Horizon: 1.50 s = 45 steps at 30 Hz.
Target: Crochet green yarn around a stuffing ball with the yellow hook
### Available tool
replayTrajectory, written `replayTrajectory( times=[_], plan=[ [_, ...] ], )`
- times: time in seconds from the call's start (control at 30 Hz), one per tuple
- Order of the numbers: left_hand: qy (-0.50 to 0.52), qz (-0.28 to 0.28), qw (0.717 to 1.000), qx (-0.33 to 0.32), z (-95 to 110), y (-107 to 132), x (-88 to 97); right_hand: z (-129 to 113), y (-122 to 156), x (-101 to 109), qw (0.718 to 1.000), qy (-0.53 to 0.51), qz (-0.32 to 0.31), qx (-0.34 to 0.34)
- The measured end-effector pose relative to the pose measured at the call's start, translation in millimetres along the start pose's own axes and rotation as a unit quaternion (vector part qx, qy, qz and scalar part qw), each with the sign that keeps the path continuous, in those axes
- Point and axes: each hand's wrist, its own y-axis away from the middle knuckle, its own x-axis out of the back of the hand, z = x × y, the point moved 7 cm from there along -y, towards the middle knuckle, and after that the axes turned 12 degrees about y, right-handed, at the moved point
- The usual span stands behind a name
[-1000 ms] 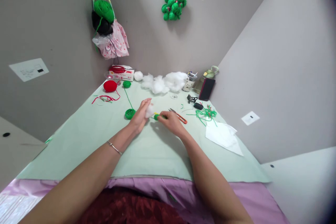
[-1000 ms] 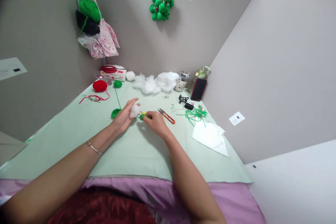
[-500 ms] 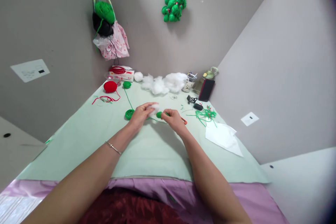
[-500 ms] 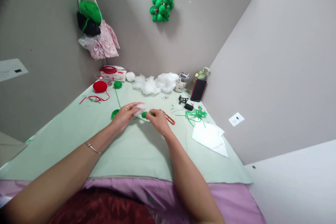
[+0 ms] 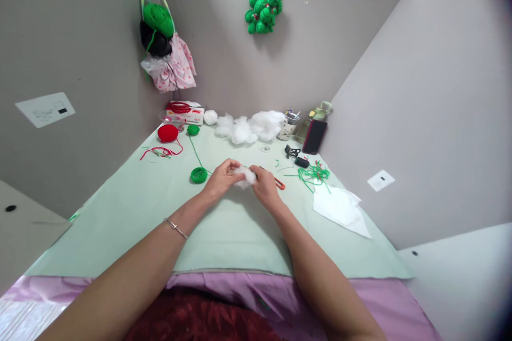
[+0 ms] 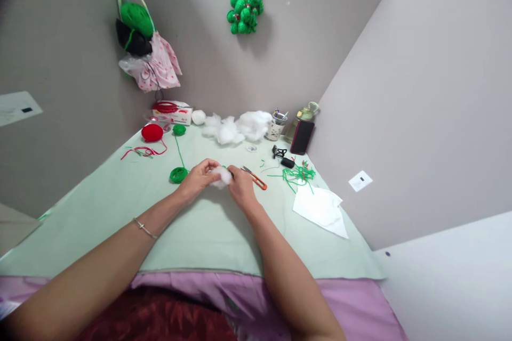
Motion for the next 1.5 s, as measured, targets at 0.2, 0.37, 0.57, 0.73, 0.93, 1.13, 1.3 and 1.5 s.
replayTrajectory(
  times=[0.2,0.37,0.57,0.73,0.93,1.13,1.3,1.5],
  plan=[
    [-0.038,0.008,0.999,0.009,-5,-1,4.9,-7,1,0,0.999,0.025,-0.004,0.042],
    [-0.061,-0.003,0.998,0.019,-3,0,5.3,-13,5,4,0.997,0.028,-0.024,0.071],
    [-0.087,0.004,0.996,0.009,-1,1,5.0,-17,5,9,0.996,0.015,-0.035,0.081],
    [-0.11,0.036,0.993,-0.012,-2,-1,8.9,-21,6,8,0.997,-0.021,-0.036,0.066],
    [-0.119,0.097,0.986,-0.063,4,1,15.4,-32,9,5,0.993,-0.088,-0.053,0.057],
    [-0.086,0.12,0.985,-0.091,8,5,15.8,-36,5,3,0.99,-0.131,-0.043,0.026],
    [-0.007,0.057,0.996,-0.066,10,6,2.8,-20,-1,8,0.991,-0.134,-0.005,-0.015],
    [0.089,0.014,0.996,-0.023,14,8,-8.1,-5,0,15,0.993,-0.111,0.041,-0.026]
  ],
)
